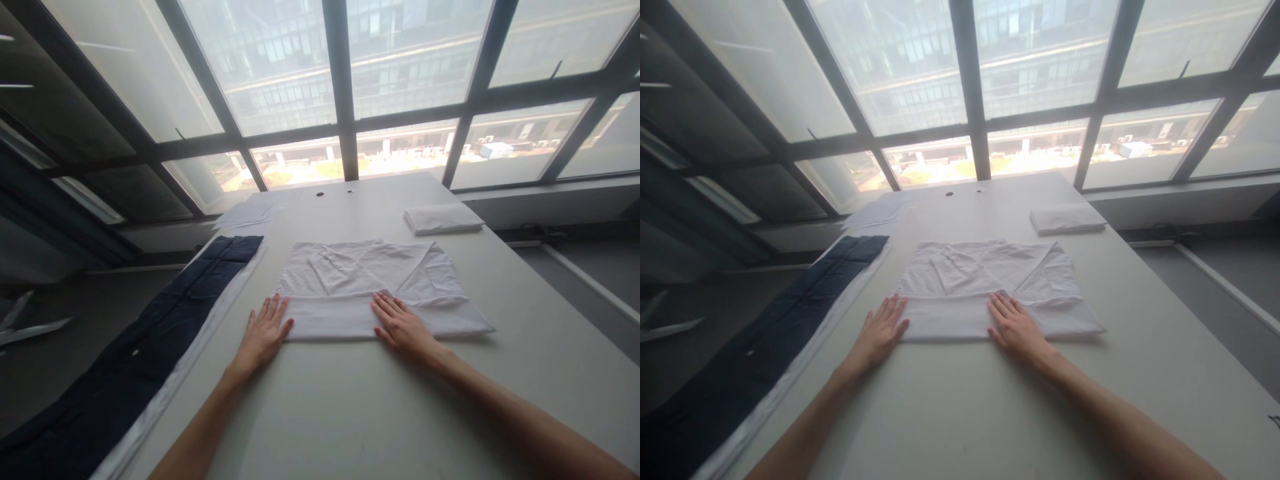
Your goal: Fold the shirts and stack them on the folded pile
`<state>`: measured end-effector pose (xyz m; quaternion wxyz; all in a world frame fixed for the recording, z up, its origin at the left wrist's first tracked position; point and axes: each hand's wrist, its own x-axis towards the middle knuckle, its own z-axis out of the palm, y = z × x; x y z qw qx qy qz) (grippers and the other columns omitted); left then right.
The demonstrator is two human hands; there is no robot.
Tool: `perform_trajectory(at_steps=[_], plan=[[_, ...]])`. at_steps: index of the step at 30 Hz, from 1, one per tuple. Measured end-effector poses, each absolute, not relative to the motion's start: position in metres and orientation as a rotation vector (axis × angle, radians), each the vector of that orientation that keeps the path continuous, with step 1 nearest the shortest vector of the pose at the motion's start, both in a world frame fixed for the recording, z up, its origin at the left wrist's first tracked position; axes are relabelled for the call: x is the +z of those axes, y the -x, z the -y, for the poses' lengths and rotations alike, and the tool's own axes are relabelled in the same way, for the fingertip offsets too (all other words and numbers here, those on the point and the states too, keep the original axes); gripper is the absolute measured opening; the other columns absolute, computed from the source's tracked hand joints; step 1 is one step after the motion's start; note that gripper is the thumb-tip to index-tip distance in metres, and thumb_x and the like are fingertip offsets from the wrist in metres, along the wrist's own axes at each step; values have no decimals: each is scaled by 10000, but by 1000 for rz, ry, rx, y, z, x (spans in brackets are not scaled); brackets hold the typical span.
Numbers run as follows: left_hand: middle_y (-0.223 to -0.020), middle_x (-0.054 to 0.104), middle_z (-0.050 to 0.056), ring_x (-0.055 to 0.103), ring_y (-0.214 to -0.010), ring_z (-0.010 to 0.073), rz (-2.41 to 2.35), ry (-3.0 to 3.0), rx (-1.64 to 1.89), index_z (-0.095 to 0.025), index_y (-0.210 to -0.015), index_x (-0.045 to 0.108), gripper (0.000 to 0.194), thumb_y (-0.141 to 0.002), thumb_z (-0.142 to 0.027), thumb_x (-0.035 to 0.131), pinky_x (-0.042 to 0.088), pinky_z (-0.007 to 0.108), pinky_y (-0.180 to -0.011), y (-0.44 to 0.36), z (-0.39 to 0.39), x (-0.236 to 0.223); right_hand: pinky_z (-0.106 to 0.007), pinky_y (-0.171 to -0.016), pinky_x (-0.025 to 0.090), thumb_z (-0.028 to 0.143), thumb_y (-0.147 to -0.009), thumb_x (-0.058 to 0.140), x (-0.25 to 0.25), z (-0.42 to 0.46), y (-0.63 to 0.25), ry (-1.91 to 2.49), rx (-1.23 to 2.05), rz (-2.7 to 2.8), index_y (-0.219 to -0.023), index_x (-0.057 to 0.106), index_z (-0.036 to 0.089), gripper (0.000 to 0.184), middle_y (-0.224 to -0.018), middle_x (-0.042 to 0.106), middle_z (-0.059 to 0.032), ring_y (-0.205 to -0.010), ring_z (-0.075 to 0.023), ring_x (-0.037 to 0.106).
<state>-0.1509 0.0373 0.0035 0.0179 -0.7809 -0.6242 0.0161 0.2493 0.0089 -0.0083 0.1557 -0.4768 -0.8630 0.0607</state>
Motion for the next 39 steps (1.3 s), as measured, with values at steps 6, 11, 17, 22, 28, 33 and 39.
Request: perform_trajectory(at_steps=[6, 11, 17, 22, 28, 33, 39], plan=[[-1664, 164, 104, 146, -1534, 346, 1986, 2415, 70, -238, -1611, 177, 710, -1020, -630, 205, 219, 660, -1156, 155, -41, 0, -471, -1227, 262, 412, -1005, 415, -8, -9, -249, 1387, 169, 2470, -1539, 398, 148, 596, -1624, 315, -107, -1513, -260, 263], [-1660, 161, 130, 152, -1532, 348, 2042, 2409, 84, -178, -1617, 139, 778, -1005, -656, 194, 215, 651, -1164, 167, -44, -3, -475, -1228, 263, 409, -1005, 410, -7, -9, -249, 1384, 187, 2477, -1541, 393, 139, 600, -1627, 306, -110, -1517, -258, 253], [-1626, 272, 191, 208, -1521, 343, 2019, 2288, -147, -77, -1585, 259, 742, -1033, -567, 187, 212, 625, -1184, 155, -34, 6, -476, -1224, 269, 404, -1001, 423, -7, -9, -250, 1375, 193, 2467, -1544, 391, 157, 597, -1624, 316, -107, -1512, -260, 265], [-1641, 284, 104, 181, -1536, 269, 1642, 2582, -346, -191, -1592, 282, 615, -1054, -489, 285, 244, 506, -1219, 109, -18, 21, -477, -1224, 269, 408, -999, 430, -8, -10, -251, 1362, 190, 2468, -1548, 384, 162, 603, -1625, 313, -111, -1515, -261, 258], [-1667, 202, 28, 130, -1543, 296, 1361, 2874, -94, -354, -1589, 245, 608, -1030, -561, 367, 211, 556, -1212, 92, -16, 9, -474, -1228, 264, 399, -1000, 437, -6, -9, -250, 1379, 200, 2475, -1545, 387, 151, 602, -1625, 312, -110, -1515, -262, 256], [-1672, 183, 18, 126, -1543, 305, 1392, 2870, -53, -373, -1589, 225, 603, -1033, -569, 350, 209, 560, -1209, 97, -19, 5, -501, -1228, 262, 378, -992, 463, -1, -9, -252, 1310, 340, 2370, -1509, 453, 169, 557, -1609, 349, -113, -1509, -265, 271], [-1670, 196, 19, 168, -1537, 295, 1376, 2852, -78, -377, -1588, 229, 599, -1033, -561, 360, 216, 538, -1211, 97, -19, 3, -493, -1128, 415, 471, -1052, 289, 22, -6, -276, 1096, 1014, 1844, -1433, 554, 234, 521, -1480, 544, -113, -1400, -256, 474]])
